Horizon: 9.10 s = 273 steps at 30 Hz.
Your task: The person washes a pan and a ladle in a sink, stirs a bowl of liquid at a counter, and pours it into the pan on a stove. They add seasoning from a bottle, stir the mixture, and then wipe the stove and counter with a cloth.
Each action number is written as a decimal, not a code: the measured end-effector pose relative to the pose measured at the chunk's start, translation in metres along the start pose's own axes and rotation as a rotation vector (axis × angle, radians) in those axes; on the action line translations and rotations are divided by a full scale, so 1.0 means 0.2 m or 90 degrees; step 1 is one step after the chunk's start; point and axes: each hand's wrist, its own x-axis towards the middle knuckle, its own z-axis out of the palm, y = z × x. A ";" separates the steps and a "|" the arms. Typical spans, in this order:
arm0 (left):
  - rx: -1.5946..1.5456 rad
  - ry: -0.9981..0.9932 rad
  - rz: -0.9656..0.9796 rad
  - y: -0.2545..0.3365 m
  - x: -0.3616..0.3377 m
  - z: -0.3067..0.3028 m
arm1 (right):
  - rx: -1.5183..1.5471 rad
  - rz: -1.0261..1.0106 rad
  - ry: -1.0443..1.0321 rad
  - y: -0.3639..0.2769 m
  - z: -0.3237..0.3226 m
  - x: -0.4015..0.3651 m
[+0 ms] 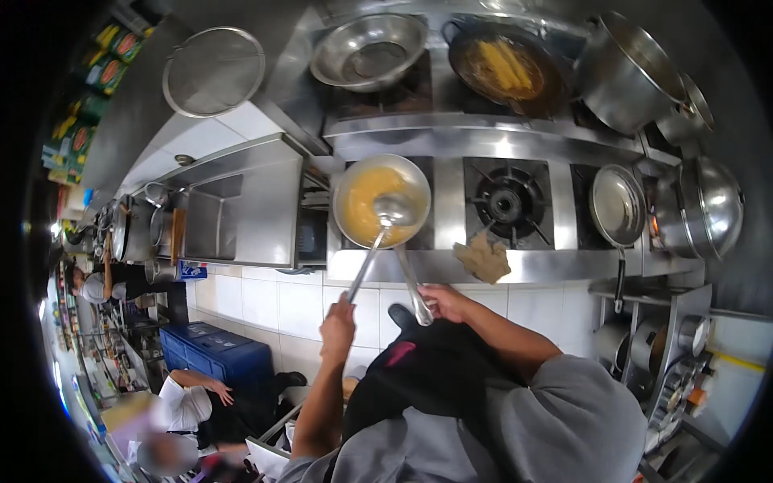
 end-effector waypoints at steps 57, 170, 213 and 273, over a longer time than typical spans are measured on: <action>-0.579 0.074 0.164 0.48 -0.74 -0.88 | -0.960 -0.749 -0.015 0.26 0.89 -0.97; -0.320 0.169 -0.410 0.58 -1.06 -0.17 | -0.626 0.099 -0.169 0.00 0.12 -0.46; -0.290 0.513 -1.169 0.47 -3.17 -0.71 | -1.006 0.719 -0.680 2.35 1.67 -0.07; -0.224 0.606 -1.334 -0.21 -4.14 -0.68 | -1.167 0.580 -0.936 4.19 2.43 -0.06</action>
